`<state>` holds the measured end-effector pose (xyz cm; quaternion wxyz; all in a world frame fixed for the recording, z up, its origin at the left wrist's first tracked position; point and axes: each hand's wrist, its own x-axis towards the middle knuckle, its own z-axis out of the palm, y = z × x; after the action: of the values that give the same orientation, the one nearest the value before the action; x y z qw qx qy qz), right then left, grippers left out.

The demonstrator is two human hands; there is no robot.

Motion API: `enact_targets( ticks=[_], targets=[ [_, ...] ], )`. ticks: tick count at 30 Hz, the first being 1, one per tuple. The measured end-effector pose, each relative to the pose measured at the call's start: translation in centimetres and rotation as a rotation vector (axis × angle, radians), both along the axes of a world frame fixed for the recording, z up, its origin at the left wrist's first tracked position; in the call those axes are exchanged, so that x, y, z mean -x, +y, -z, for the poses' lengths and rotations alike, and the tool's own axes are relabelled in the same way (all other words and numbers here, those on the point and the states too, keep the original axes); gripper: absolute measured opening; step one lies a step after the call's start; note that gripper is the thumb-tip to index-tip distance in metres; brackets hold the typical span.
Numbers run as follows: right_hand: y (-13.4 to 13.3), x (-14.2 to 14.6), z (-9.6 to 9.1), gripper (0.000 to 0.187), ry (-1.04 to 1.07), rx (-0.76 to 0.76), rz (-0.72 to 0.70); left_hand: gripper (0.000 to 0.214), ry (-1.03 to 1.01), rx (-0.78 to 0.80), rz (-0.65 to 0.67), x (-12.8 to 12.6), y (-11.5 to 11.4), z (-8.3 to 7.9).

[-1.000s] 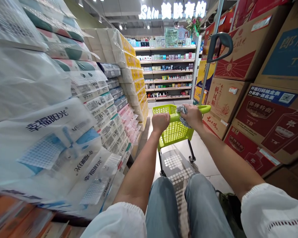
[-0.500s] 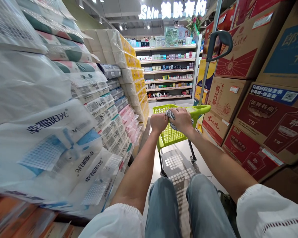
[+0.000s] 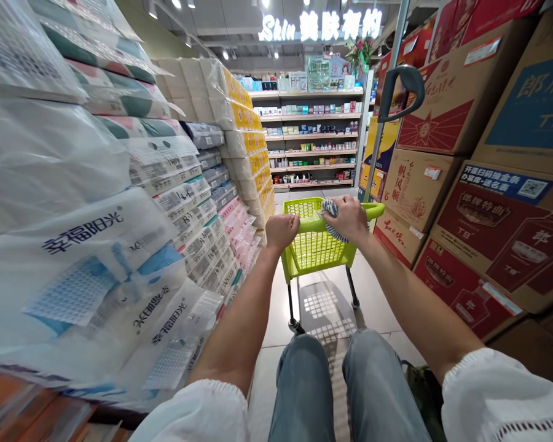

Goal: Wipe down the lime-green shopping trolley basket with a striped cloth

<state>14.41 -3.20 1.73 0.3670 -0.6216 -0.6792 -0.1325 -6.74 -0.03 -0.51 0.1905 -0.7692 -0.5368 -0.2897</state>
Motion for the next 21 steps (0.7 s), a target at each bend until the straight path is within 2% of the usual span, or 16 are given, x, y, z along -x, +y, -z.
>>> enact_targets(
  ticks=[4, 8, 11, 14, 17, 21],
  targets=[
    [-0.8, 2.2, -0.7, 0.046, -0.071, 0.069, 0.010, 0.052, 0.083, 0.022, -0.048, -0.1, -0.4, -1.5],
    [-0.8, 3.7, -1.5, 0.046, -0.060, 0.123, -0.029, 0.046, 0.032, 0.121, -0.062, -3.1, -0.4, -3.1],
    [-0.8, 4.8, -1.4, 0.044, -0.036, 0.096, -0.039, 0.045, -0.069, 0.215, -0.119, -4.6, -0.2, -2.9],
    [-0.9, 5.3, -1.1, 0.040, -0.069, 0.079, -0.038, 0.043, -0.062, 0.150, -0.100, -4.5, -0.1, -1.8],
    [-0.6, 4.1, -0.7, 0.041, -0.067, 0.084, -0.030, 0.051, -0.043, 0.079, -0.061, -3.8, 0.1, -0.8],
    [0.3, -0.2, 0.2, 0.045, 0.015, 0.114, 0.091, 0.056, -0.067, 0.031, -0.046, -3.6, 0.7, -0.4]
  ],
)
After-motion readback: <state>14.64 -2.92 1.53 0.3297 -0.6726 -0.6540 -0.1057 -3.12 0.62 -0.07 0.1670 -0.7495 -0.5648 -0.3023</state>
